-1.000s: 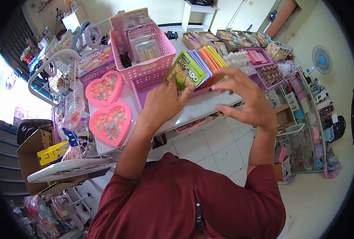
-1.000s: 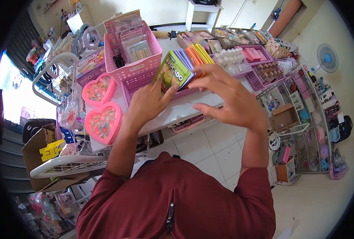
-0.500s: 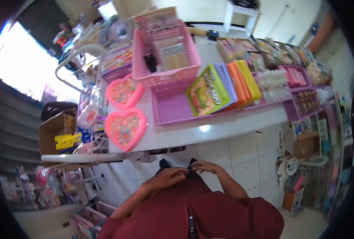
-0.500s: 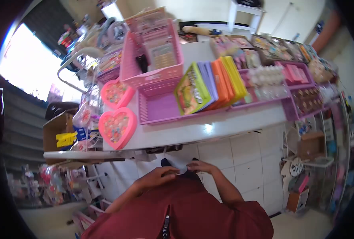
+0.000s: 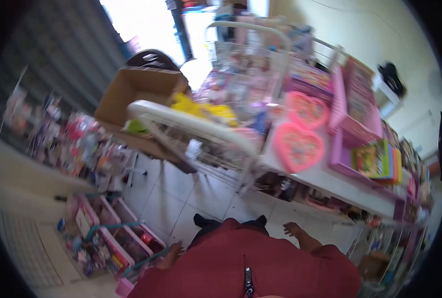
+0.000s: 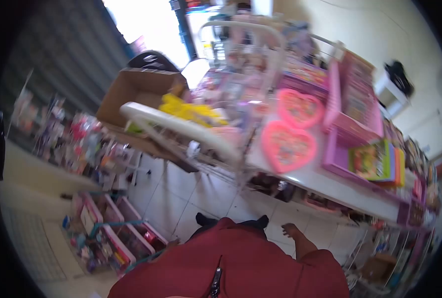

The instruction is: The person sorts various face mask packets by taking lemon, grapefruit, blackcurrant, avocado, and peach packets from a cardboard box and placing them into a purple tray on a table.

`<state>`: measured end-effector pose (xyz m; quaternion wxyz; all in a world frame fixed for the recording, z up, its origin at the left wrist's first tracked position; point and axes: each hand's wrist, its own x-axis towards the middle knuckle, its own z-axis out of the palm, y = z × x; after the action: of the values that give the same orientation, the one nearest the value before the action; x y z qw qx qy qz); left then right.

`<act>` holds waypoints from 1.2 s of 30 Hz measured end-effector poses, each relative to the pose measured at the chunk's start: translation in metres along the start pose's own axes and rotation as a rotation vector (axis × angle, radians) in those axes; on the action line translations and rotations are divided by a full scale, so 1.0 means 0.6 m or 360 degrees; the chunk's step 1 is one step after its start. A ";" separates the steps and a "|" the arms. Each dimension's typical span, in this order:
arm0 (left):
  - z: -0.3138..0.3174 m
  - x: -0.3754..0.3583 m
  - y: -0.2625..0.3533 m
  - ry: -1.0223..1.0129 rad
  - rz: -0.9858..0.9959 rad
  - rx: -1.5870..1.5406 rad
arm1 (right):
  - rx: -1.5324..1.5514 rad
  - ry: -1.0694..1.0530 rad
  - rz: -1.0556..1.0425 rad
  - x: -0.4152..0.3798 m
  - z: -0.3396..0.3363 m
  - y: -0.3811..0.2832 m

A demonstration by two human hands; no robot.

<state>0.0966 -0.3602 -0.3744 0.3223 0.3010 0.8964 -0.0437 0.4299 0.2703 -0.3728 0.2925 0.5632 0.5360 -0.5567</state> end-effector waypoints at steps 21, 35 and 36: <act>-0.230 0.152 -0.187 -0.0085 0.0030 -0.1725 | -0.1833 -0.0624 -0.1194 -0.078 0.669 -0.737; -1.108 0.271 -0.282 0.1643 0.0972 -0.0428 | -0.0185 -0.1636 -0.3018 -0.629 0.772 -1.306; -1.095 0.277 -0.294 0.1500 0.0932 -0.0275 | 0.0068 -0.1263 -0.3157 -0.605 0.778 -1.357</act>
<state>-0.4675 -0.2403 0.0232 -0.0910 0.4969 0.8228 0.2604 -0.4028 -0.0560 0.0884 -0.1474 -0.3408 0.6113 -0.6989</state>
